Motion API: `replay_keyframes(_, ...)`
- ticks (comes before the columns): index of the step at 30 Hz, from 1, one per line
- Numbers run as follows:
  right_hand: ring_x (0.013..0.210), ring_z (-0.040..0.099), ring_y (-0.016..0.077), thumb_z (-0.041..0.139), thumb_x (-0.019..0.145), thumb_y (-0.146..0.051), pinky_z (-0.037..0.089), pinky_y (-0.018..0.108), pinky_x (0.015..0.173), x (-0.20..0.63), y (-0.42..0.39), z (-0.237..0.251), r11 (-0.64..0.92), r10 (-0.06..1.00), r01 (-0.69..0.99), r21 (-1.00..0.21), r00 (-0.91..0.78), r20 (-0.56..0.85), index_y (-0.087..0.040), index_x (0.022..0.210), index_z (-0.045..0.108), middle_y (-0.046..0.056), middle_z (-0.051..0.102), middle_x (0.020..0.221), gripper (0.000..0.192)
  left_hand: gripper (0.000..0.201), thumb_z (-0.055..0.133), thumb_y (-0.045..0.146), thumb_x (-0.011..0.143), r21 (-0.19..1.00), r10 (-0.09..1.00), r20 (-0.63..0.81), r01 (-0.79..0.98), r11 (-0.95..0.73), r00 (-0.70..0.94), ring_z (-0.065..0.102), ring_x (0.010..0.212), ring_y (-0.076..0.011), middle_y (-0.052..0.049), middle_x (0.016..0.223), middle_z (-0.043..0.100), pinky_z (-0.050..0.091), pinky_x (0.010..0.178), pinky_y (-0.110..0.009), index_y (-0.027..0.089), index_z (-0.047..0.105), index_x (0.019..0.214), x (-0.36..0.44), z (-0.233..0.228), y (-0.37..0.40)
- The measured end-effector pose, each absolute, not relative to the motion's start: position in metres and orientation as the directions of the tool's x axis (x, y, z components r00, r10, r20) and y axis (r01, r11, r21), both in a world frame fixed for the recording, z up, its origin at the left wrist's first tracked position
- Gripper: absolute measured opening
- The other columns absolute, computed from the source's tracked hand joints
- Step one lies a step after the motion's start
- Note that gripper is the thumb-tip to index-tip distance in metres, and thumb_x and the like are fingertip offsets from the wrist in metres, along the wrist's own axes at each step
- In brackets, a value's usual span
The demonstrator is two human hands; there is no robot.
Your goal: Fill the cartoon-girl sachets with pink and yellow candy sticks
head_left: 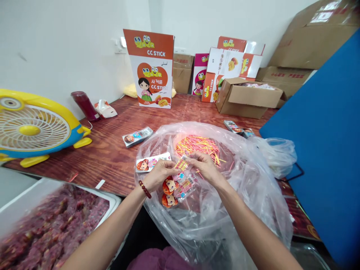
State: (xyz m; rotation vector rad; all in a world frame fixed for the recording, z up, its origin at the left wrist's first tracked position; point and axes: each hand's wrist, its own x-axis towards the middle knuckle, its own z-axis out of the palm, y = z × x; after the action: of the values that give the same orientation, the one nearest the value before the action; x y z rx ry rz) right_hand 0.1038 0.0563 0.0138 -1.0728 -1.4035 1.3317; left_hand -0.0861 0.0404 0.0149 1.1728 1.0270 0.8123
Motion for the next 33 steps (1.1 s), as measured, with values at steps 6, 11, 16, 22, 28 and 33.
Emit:
replay_keyframes(6, 0.073, 0.058, 0.0123, 0.069, 0.078, -0.034, 0.046, 0.024, 0.065, 0.113, 0.054, 0.024, 0.256, 0.964, 0.137, -0.957, -0.111, 0.243, -0.022, 0.096, 0.064, 0.001, 0.065, 0.093, 0.022, 0.032, 0.079, 0.039, 0.061, 0.977, 0.922, -0.213, 0.07, 0.201, 0.323, 0.045, 0.05, -0.0077, 0.003, 0.054, 0.055, 0.034, 0.051, -0.021, 0.012, 0.062, 0.059, -0.09, 0.007, 0.04)
replay_keyframes(11, 0.058, 0.053, 0.0103, 0.065, 0.078, -0.032, 0.04, 0.022, 0.055, 0.111, 0.056, 0.023, 0.198, 0.951, 0.224, -0.954, -0.281, 0.131, -0.019, 0.075, 0.062, -0.003, 0.059, 0.067, 0.013, 0.028, 0.073, 0.039, 0.067, 0.974, 0.898, -0.194, 0.189, 0.127, 0.394, 0.043, 0.052, -0.0078, 0.004, 0.056, 0.054, 0.033, 0.052, -0.021, 0.013, 0.062, 0.064, -0.098, 0.012, 0.043)
replay_keyframes(16, 0.044, 0.048, 0.0099, 0.063, 0.076, -0.032, 0.035, 0.022, 0.045, 0.11, 0.057, -0.004, -0.018, 0.965, 0.226, -0.974, -0.251, -0.076, -0.019, 0.071, 0.058, -0.005, 0.054, 0.053, 0.014, 0.027, 0.062, 0.04, 0.079, 0.883, 0.889, -0.14, 0.462, -0.088, 0.436, 0.058, 0.065, -0.016, -0.002, 0.071, 0.066, 0.042, 0.06, -0.025, 0.014, 0.068, 0.081, -0.111, 0.006, 0.044)
replay_keyframes(22, 0.053, 0.052, 0.0115, 0.061, 0.078, -0.026, 0.03, 0.022, 0.052, 0.131, 0.036, -0.033, 0.128, 0.963, 0.599, -0.79, -0.267, -0.046, -0.019, 0.071, 0.058, -0.004, 0.057, 0.057, 0.01, 0.031, 0.061, 0.029, 0.084, 0.62, 0.886, -0.01, 0.698, -0.359, 0.464, 0.061, 0.107, -0.0269, -0.01, 0.115, 0.068, 0.045, 0.092, -0.038, 0.021, 0.064, 0.113, -0.103, -0.018, 0.02)
replay_keyframes(28, 0.073, 0.058, 0.0158, 0.052, 0.087, -0.025, 0.033, 0.025, 0.064, 0.175, 0.059, -0.021, 0.16, 0.987, 0.835, -0.526, -0.134, 0.087, -0.019, 0.081, 0.064, 0.003, 0.066, 0.078, 0.015, 0.034, 0.056, 0.027, 0.088, 0.45, 0.887, 0.047, 0.783, -0.43, 0.46, 0.06, 0.11, -0.03, -0.012, 0.115, 0.069, 0.042, 0.094, -0.043, 0.019, 0.06, 0.121, -0.105, -0.022, 0.022)
replay_keyframes(33, 0.087, 0.058, 0.0198, 0.045, 0.089, -0.019, 0.036, 0.028, 0.074, 0.203, 0.104, -0.014, 0.065, 0.993, 0.937, -0.342, -0.026, 0.119, -0.017, 0.086, 0.065, 0.01, 0.067, 0.094, 0.02, 0.03, 0.045, 0.027, 0.094, 0.242, 0.934, 0.171, 0.906, -0.347, 0.313, 0.058, 0.107, -0.0318, -0.014, 0.114, 0.068, 0.042, 0.09, -0.044, 0.018, 0.063, 0.116, -0.13, -0.015, 0.058)
